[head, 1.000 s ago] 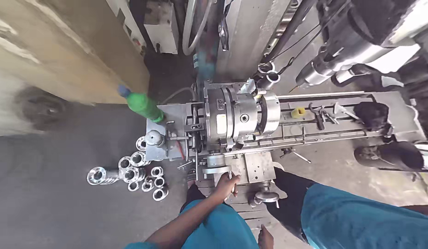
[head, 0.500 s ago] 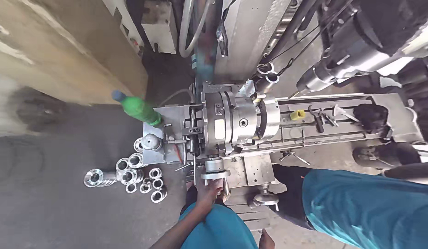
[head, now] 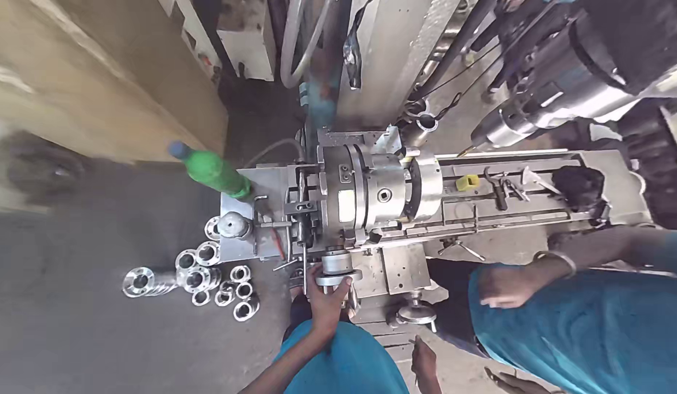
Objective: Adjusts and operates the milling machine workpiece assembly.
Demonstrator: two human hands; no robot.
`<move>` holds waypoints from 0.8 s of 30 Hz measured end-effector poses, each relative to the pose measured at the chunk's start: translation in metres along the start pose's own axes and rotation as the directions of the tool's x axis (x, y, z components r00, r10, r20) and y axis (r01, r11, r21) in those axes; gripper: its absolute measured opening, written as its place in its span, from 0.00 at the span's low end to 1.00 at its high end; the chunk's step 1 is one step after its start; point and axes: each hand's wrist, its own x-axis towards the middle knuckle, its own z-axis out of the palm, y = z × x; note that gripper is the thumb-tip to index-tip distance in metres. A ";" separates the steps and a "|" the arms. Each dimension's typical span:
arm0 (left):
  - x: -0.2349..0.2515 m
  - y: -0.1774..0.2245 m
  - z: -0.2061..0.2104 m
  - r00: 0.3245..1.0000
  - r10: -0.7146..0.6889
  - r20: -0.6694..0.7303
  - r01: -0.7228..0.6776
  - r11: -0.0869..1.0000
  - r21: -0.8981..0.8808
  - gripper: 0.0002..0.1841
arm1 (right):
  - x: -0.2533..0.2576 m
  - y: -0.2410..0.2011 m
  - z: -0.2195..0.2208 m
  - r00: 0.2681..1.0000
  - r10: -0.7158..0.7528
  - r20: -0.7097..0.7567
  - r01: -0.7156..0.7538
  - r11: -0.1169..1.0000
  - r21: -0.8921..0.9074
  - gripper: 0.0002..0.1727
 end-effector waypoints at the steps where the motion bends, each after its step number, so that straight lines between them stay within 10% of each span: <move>1: -0.001 0.002 0.001 1.000 0.016 -0.008 -0.016 0.999 0.048 0.52 | -0.001 -0.004 0.001 1.000 -0.018 0.011 0.018 1.000 -0.003 0.25; 13: -0.002 0.004 0.001 0.996 0.083 -0.018 -0.080 0.986 0.144 0.52 | -0.005 -0.013 0.022 0.999 0.027 0.046 -0.026 1.000 -0.003 0.24; 24: -0.004 0.007 0.006 0.990 0.126 -0.061 -0.109 0.968 0.224 0.52 | -0.007 -0.125 0.074 0.852 -0.386 0.353 0.440 0.894 -0.084 0.20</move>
